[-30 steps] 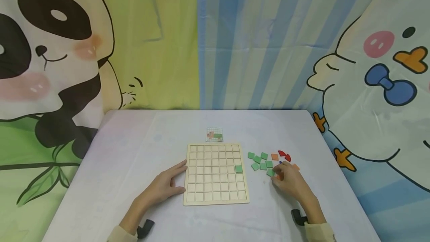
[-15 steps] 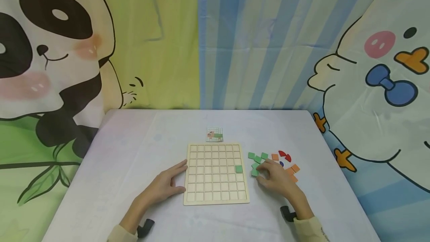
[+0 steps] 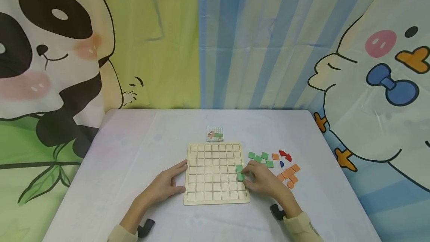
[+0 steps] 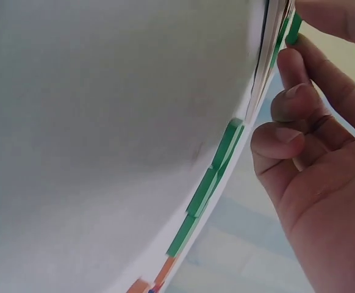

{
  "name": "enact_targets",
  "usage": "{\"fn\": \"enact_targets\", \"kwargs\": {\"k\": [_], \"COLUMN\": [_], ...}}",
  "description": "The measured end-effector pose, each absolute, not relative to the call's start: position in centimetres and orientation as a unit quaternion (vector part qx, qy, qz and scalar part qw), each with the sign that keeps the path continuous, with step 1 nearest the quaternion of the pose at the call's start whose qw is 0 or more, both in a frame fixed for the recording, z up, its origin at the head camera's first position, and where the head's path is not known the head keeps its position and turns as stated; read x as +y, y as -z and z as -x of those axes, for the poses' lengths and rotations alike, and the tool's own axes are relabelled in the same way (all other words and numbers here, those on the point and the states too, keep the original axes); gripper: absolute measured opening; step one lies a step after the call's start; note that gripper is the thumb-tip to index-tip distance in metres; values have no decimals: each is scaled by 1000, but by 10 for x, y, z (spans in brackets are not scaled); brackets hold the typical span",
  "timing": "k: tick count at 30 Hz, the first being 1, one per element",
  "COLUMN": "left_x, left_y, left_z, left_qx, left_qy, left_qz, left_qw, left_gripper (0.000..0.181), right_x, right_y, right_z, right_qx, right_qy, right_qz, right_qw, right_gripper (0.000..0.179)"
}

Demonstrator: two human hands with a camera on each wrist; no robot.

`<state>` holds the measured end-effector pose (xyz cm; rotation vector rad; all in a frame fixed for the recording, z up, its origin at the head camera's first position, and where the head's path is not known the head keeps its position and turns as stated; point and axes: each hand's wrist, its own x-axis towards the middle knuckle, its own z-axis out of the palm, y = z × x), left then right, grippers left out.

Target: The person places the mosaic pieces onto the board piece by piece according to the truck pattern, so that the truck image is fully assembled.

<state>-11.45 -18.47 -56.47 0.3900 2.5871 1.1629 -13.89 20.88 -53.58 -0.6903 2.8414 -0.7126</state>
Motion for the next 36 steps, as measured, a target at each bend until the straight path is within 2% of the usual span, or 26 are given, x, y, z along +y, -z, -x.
{"fn": "enact_targets", "kwargs": {"k": [36], "left_x": [-184], "left_y": [563], "left_z": [115], "left_qx": [892], "left_qy": [-407], "left_qz": [-125], "left_qw": [149], "left_gripper": [83], "right_x": [207], "right_y": [536], "right_z": [140], "right_qx": [949], "right_qy": [214], "right_qz": [218], "right_qw": [74], "right_gripper": [25]}}
